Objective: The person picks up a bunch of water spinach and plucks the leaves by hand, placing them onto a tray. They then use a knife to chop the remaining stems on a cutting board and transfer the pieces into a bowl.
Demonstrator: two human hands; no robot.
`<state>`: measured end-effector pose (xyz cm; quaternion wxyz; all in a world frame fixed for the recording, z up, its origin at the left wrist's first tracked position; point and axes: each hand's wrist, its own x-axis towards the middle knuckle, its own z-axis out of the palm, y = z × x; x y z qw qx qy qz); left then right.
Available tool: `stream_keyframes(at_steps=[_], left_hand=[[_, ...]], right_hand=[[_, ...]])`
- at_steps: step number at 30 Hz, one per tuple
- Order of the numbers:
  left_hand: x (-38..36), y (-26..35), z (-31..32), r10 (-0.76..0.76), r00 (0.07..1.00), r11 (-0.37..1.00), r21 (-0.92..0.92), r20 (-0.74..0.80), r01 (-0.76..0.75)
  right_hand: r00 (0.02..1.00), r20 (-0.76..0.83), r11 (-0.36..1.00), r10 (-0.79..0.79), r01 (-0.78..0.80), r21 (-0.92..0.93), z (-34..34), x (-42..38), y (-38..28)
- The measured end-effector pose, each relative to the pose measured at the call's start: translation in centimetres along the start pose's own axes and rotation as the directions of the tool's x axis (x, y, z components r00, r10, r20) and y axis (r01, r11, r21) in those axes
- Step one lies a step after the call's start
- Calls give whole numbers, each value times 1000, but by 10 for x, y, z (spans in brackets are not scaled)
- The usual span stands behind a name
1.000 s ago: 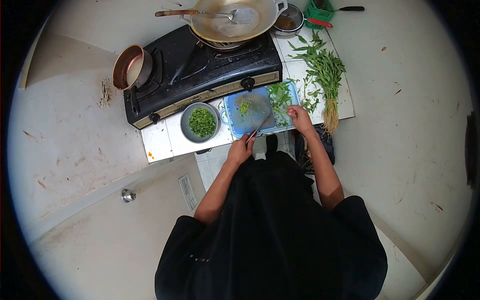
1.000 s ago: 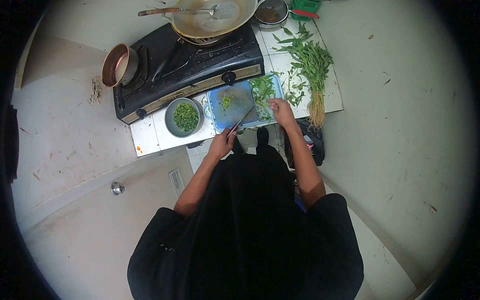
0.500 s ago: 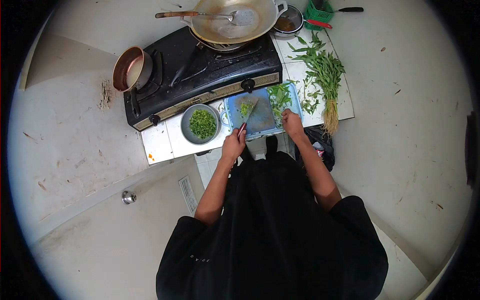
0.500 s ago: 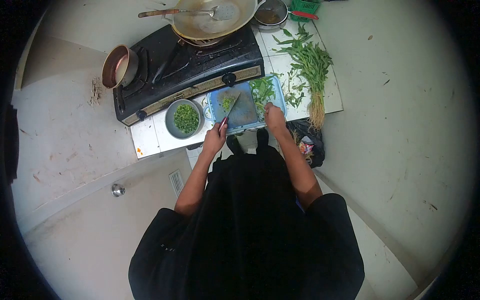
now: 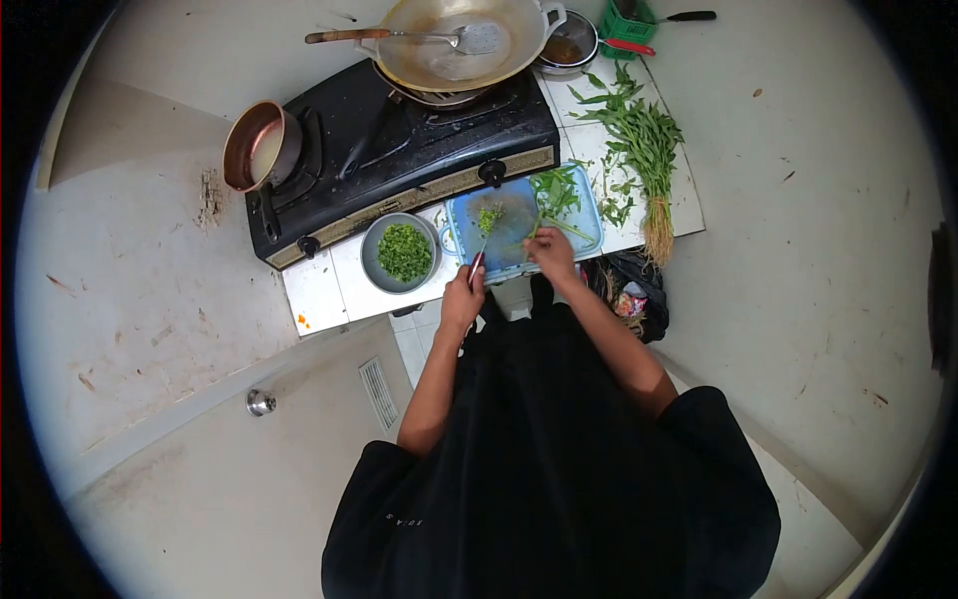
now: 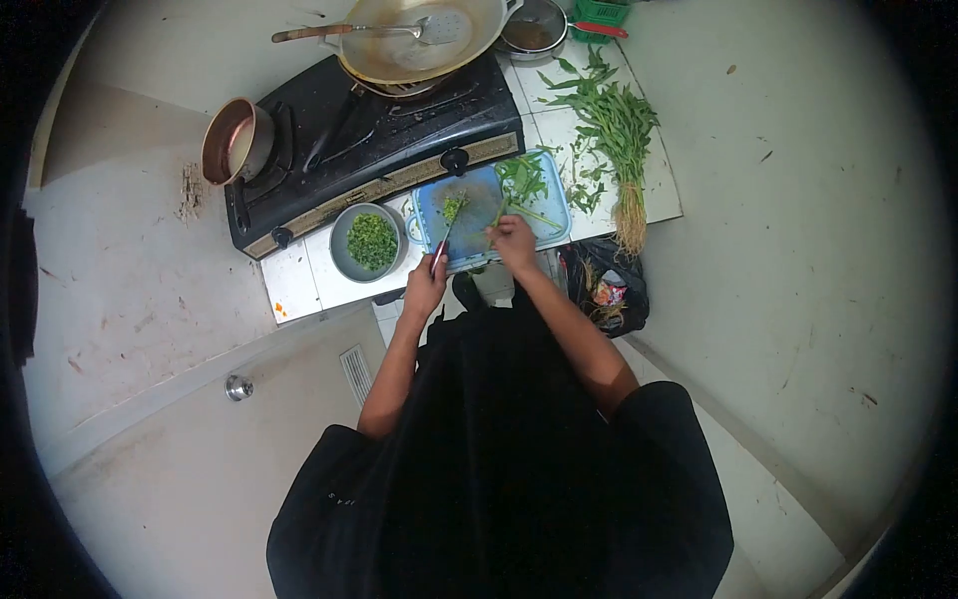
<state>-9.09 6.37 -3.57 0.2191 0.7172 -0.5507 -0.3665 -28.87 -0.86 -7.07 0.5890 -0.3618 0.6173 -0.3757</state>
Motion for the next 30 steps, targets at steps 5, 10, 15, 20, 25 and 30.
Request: stream_keyframes(at_steps=[5,10,15,20,25,30], left_hand=[[-3,-2,-5,-24,999,999,-29,-36,23],[-10,-1,-12,-59,998,998,-14,-38,59],[-18,4,-15,-97,995,994,-51,-37,95],[-19,2,-12,-78,996,995,-65,-46,75],[-18,2,-13,-99,994,994,-54,-36,97],[-20,2,-14,-97,994,993,-71,-57,93]], right_hand=[[997,-66,999,-32,30,-24,27,-15,-8],[995,-100,996,18,-9,90,15,-7,-6],[996,-45,997,-72,72,-3,5,1,-6],[999,-17,982,28,-24,189,20,-4,-24],[1000,9,1000,1,-1,5,21,-3,-25],[942,-40,790,-334,257,-556,11,-6,-21]])
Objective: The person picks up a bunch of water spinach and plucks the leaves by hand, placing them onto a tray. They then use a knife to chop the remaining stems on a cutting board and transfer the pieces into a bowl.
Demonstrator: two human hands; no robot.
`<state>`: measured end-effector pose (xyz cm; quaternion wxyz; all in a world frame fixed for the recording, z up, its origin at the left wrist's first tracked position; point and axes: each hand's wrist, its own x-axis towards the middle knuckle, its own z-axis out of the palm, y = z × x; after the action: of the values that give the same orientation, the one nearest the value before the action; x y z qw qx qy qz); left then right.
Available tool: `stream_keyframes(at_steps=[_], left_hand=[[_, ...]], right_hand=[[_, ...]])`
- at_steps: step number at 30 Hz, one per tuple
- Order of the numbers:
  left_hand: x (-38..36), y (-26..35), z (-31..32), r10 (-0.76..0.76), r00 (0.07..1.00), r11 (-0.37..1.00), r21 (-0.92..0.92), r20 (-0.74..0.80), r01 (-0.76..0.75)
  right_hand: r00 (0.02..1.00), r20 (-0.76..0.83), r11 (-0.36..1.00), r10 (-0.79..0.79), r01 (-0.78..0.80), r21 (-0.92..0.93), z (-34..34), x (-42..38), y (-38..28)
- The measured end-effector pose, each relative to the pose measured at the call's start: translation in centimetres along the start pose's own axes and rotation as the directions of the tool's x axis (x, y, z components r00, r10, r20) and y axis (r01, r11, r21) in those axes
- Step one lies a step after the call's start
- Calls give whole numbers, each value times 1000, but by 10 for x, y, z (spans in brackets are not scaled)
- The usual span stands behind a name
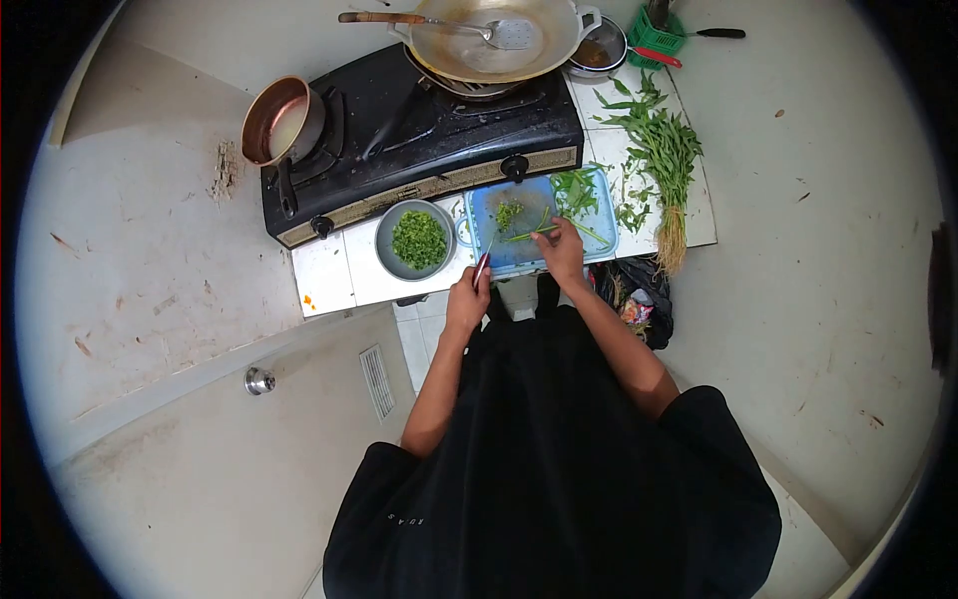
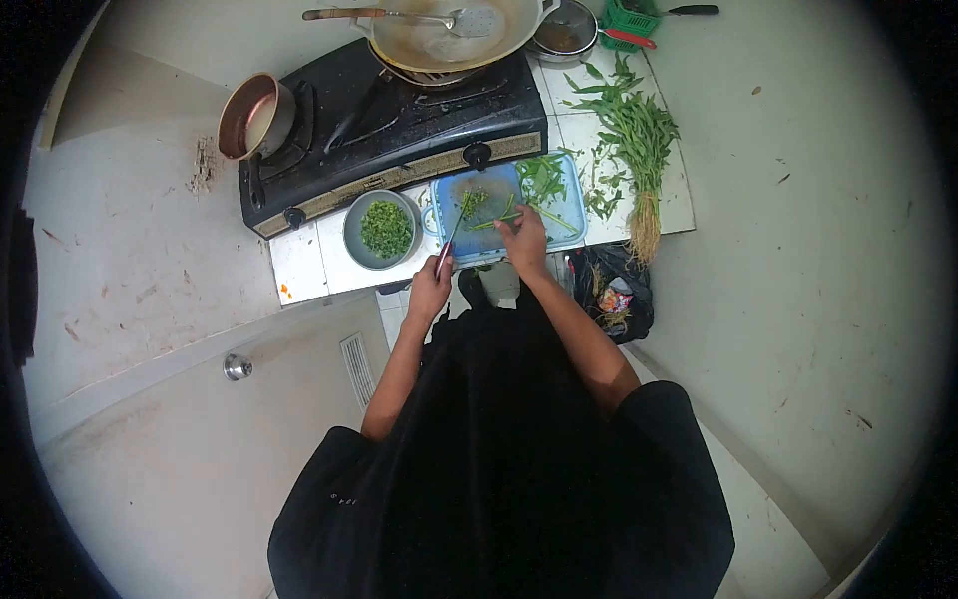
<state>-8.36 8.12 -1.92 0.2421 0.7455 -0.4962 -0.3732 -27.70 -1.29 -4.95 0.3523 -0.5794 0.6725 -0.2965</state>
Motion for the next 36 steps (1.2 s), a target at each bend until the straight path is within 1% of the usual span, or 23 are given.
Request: stream_keyframes(at_steps=[1,3,4,6,7,8,9,10,12,13,15,16,18,19,21,22,24,26,27,30,32,33,36], left_hand=[[-1,-2,1,8,1000,1000,4,-12,-8],[-1,-4,1,15,1000,1000,7,-25,-14],[-2,-4,1,-3,1000,1000,7,-11,3],[-4,-3,0,-23,1000,1000,5,3,23],[-5,-2,-1,-33,999,999,-1,8,33],[-6,-2,-2,-44,999,999,-7,14,44],[-6,-3,-1,-45,999,999,-7,14,45],[-5,-4,0,-40,999,999,-7,15,40],[-6,-6,1,-36,999,999,-6,15,36],[-6,-7,2,-24,1000,1000,0,9,24],[-7,-6,2,-14,1000,1000,5,-1,14],[-8,-3,1,-18,1000,1000,-3,5,18],[-9,-3,1,-25,1000,1000,-14,6,25],[-9,-4,3,-17,1000,1000,-21,12,17],[-9,-4,5,-13,1000,999,-30,14,13],[-9,-3,6,1,1000,1000,-21,9,0],[-10,-1,10,14,1000,1000,-13,3,-14],[-9,-3,15,104,994,995,1,-17,-104],[-8,-1,15,104,994,995,2,-18,-104],[-3,5,13,51,997,995,83,56,-55],[3,8,10,86,993,983,156,76,-97],[6,9,8,86,993,983,157,76,-97],[17,13,1,115,990,973,192,84,-129]], right_hand=[[1000,3,1000,-1,1,-1,-3,-3,-3],[995,-86,992,-59,49,-116,-13,-10,-13],[995,-84,992,-61,51,-116,-17,-10,-18],[985,-87,971,-147,127,-201,-22,-11,-25],[985,-85,971,-148,128,-202,-24,-9,-26],[939,24,904,-343,337,-262,-26,-4,-27],[845,143,793,-515,533,-296,-26,1,-26],[845,146,793,-514,533,-296,-24,3,-25],[762,342,701,-550,644,-307,-17,9,-21],[761,343,701,-550,645,-306,-13,13,-17],[739,439,684,-510,658,-314,-6,20,-8],[737,441,682,-513,661,-312,-3,20,-2],[731,289,657,-618,682,-320,0,20,4],[728,292,655,-620,685,-318,-1,19,4],[785,312,718,-535,618,-321,-4,13,4],[783,316,717,-536,620,-319,-3,11,4],[813,269,751,-517,582,-313,-2,6,4],[811,253,755,-527,584,-300,-1,5,4],[811,236,759,-535,584,-289,0,4,6],[801,188,751,-568,598,-279,2,2,11],[787,165,738,-594,615,-279,2,1,17],[771,142,723,-621,633,-277,2,0,17],[773,130,728,-621,630,-272,1,-2,17]])
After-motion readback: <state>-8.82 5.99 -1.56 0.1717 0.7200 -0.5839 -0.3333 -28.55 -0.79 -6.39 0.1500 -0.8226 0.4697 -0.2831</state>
